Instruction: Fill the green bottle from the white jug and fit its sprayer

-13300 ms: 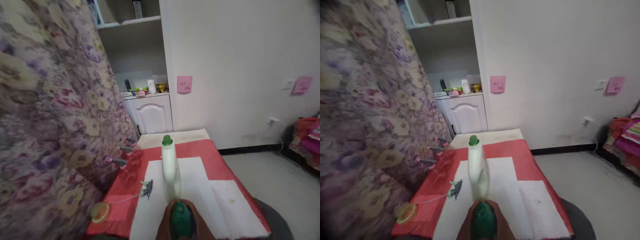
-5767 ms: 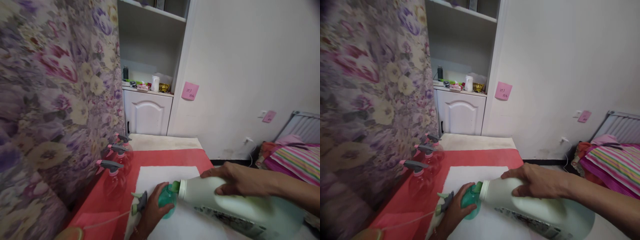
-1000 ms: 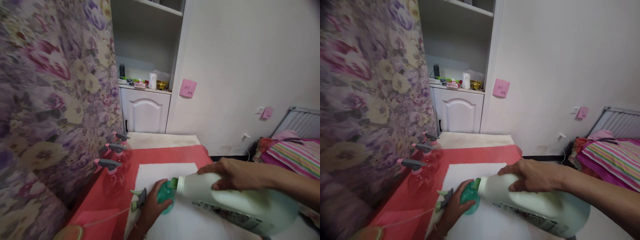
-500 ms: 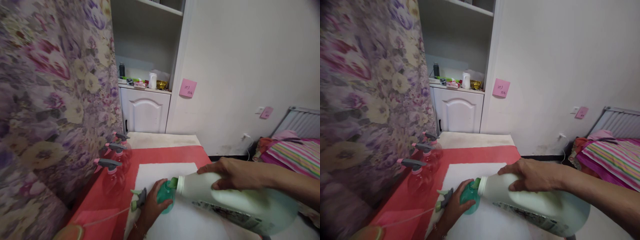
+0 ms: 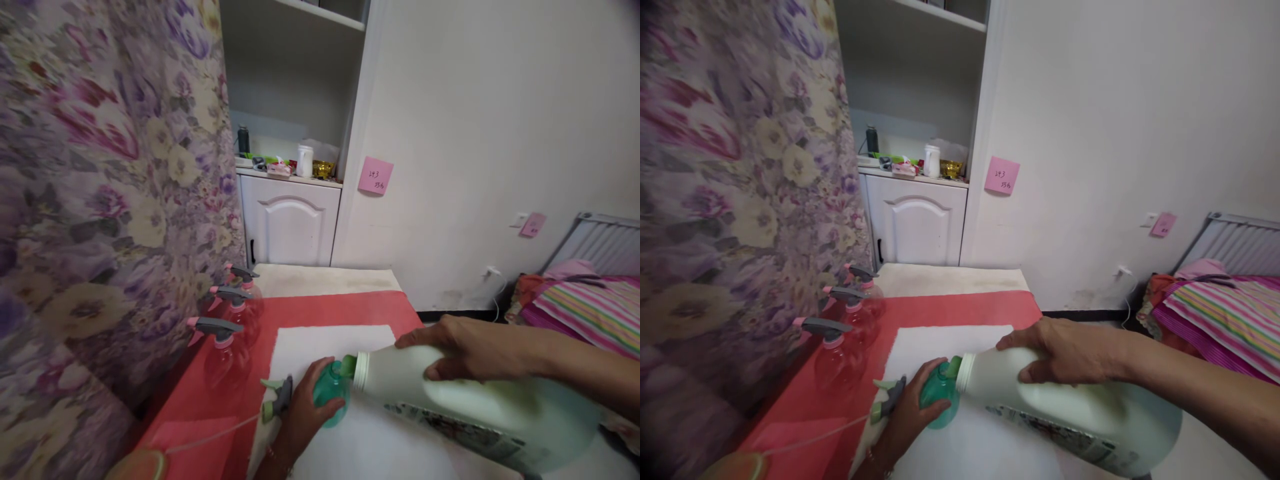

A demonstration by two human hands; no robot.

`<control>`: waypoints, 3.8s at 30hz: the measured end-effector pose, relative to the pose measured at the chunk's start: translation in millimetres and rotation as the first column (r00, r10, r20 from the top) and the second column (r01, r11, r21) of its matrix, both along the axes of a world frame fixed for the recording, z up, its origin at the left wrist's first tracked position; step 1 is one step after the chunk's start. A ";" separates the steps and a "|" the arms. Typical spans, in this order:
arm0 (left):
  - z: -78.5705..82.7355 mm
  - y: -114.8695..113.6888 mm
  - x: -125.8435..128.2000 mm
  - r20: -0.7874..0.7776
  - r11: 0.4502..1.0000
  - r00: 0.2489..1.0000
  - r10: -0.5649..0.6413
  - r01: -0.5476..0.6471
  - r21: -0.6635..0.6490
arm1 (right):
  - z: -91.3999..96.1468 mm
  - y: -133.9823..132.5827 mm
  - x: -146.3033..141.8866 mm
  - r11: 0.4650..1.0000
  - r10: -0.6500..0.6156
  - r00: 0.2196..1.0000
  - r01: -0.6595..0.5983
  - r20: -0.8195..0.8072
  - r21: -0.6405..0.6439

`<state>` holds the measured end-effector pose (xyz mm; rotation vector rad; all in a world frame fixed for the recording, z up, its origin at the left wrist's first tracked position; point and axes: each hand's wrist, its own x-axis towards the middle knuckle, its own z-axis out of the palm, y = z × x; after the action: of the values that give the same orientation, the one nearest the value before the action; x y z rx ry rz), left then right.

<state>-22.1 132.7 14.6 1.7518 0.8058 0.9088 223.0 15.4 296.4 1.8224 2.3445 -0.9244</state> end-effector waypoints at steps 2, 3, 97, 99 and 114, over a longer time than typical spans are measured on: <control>-0.9 0.3 0.0 0.007 1.000 1.000 0.001 -0.001 0.004 | 1.0 0.0 -0.2 1.000 -0.004 1.000 0.004 0.005 0.003; -1.5 0.5 0.0 0.011 1.000 1.000 0.001 -0.001 0.008 | 1.6 0.1 -0.3 1.000 -0.006 1.000 0.006 0.009 0.005; -1.9 -0.9 0.8 0.020 1.000 1.000 -0.004 0.004 0.005 | -35.7 -14.7 19.8 0.993 -0.118 0.957 0.122 -0.264 -0.001; -2.6 -1.0 0.6 0.023 1.000 1.000 -0.007 0.007 0.006 | -44.8 -17.7 24.0 0.988 -0.145 0.938 0.152 -0.315 -0.001; -1.2 -2.3 -2.3 0.002 0.999 1.000 -0.003 0.003 -0.042 | -105.4 -6.4 47.8 0.824 -0.391 0.610 0.565 -0.689 0.033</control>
<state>-24.4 130.4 13.5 1.7151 0.8146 0.8858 270.8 9.0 191.0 2.6953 2.4071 -1.6466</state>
